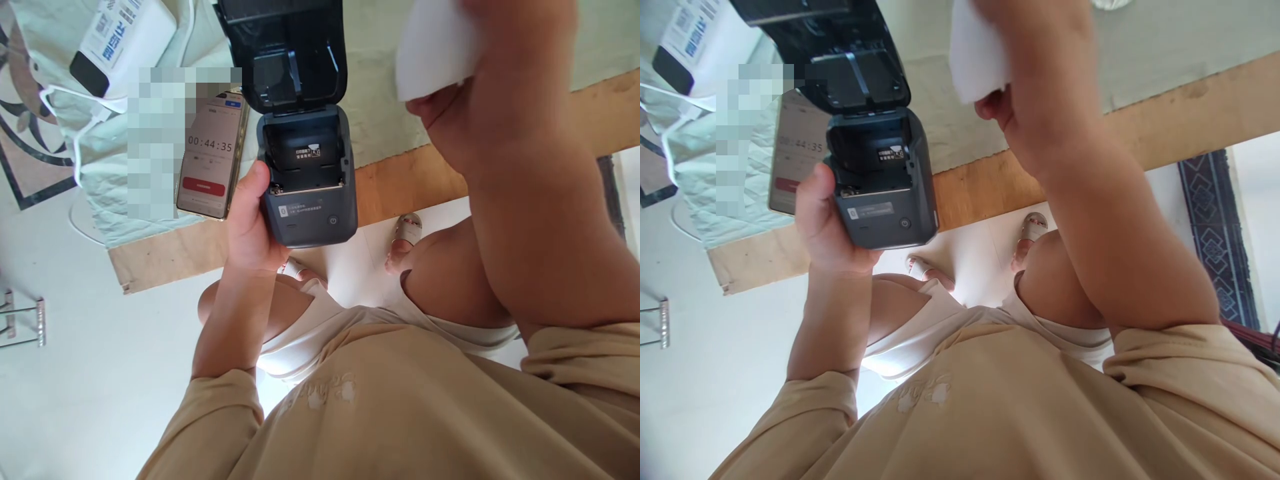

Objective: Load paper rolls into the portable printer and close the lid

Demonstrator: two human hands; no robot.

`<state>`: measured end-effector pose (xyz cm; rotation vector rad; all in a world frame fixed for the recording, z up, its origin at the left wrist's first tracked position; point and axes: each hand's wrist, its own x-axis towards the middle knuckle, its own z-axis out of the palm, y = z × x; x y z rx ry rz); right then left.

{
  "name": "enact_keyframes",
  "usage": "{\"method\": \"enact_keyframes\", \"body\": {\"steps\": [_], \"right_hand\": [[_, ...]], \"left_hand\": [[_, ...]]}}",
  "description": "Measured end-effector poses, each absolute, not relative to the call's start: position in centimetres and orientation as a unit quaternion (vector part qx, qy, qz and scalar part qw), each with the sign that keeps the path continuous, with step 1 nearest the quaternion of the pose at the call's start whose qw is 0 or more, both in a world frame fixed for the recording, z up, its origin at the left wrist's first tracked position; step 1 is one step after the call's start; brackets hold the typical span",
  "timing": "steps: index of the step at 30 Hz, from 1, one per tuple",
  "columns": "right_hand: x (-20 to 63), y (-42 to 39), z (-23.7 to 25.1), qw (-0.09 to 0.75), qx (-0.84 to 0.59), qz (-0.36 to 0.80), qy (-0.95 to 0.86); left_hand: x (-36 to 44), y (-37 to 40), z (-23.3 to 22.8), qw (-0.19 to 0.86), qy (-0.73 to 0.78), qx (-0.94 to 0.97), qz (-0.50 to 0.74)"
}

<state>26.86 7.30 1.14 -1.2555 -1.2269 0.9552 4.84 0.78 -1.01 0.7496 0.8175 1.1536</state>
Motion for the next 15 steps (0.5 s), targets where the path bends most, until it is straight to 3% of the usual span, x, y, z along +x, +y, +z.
{"method": "enact_keyframes", "body": {"steps": [2, 6, 11, 15], "right_hand": [[26.4, 6.9, 0.9, 0.541, -0.534, 0.358, -0.542], [26.3, 6.0, 0.9, 0.398, -0.54, 0.241, -0.701], [26.3, 5.8, 0.2, 0.294, -0.556, 0.196, -0.753], [26.5, 5.2, 1.1, 0.321, -0.539, 0.157, -0.763]], "left_hand": [[4.8, 0.8, -1.1, 0.701, 0.361, 0.339, 0.513], [4.8, 0.9, -1.3, 0.681, 0.379, 0.361, 0.512], [4.8, 1.0, -1.6, 0.67, 0.382, 0.384, 0.507], [4.7, 1.0, -1.6, 0.686, 0.358, 0.369, 0.516]]}}
